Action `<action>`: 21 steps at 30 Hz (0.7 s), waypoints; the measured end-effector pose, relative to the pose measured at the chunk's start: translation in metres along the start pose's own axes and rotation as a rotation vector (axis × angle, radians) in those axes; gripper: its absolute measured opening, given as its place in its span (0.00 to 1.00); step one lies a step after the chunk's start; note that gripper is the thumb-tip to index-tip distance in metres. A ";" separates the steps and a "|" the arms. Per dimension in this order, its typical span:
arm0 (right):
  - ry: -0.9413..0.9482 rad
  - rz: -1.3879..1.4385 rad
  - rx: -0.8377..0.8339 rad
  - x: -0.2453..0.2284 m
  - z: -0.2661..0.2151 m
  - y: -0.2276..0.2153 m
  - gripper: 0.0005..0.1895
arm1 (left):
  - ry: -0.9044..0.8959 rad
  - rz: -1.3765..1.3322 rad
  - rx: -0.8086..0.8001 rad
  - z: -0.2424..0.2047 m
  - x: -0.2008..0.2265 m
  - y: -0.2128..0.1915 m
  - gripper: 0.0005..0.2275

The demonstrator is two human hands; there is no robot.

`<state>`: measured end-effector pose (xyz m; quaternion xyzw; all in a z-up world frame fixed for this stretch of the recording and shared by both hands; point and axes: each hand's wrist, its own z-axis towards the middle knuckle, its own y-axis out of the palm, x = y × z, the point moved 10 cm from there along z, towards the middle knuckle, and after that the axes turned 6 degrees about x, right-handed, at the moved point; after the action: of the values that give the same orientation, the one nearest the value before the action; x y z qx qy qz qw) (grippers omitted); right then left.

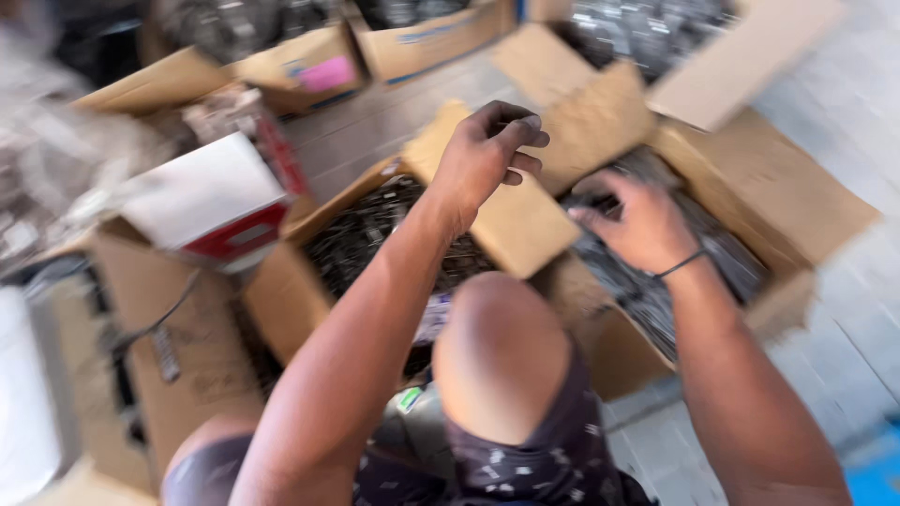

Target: The person picks up metal nails from a cardboard box and places them into a clear plastic bag.

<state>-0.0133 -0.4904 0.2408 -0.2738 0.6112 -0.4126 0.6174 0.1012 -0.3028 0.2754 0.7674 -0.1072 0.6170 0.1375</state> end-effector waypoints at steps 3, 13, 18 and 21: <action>-0.270 0.102 -0.026 -0.139 0.047 -0.017 0.24 | 0.021 0.314 0.153 -0.009 0.016 -0.101 0.20; -0.614 -0.499 -0.629 -0.290 0.088 0.244 0.17 | -0.051 0.748 0.581 -0.065 -0.081 -0.333 0.13; -0.747 -0.877 -1.032 -0.179 0.001 0.438 0.29 | -0.377 1.307 0.009 -0.063 -0.206 -0.317 0.20; -0.680 -0.871 -0.922 -0.204 -0.005 0.398 0.18 | -0.324 1.264 -0.091 -0.069 -0.159 -0.295 0.17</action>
<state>0.0694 -0.1141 0.0126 -0.8388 0.3326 -0.2133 0.3745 0.1025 -0.0030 0.1103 0.6332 -0.5830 0.4503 -0.2376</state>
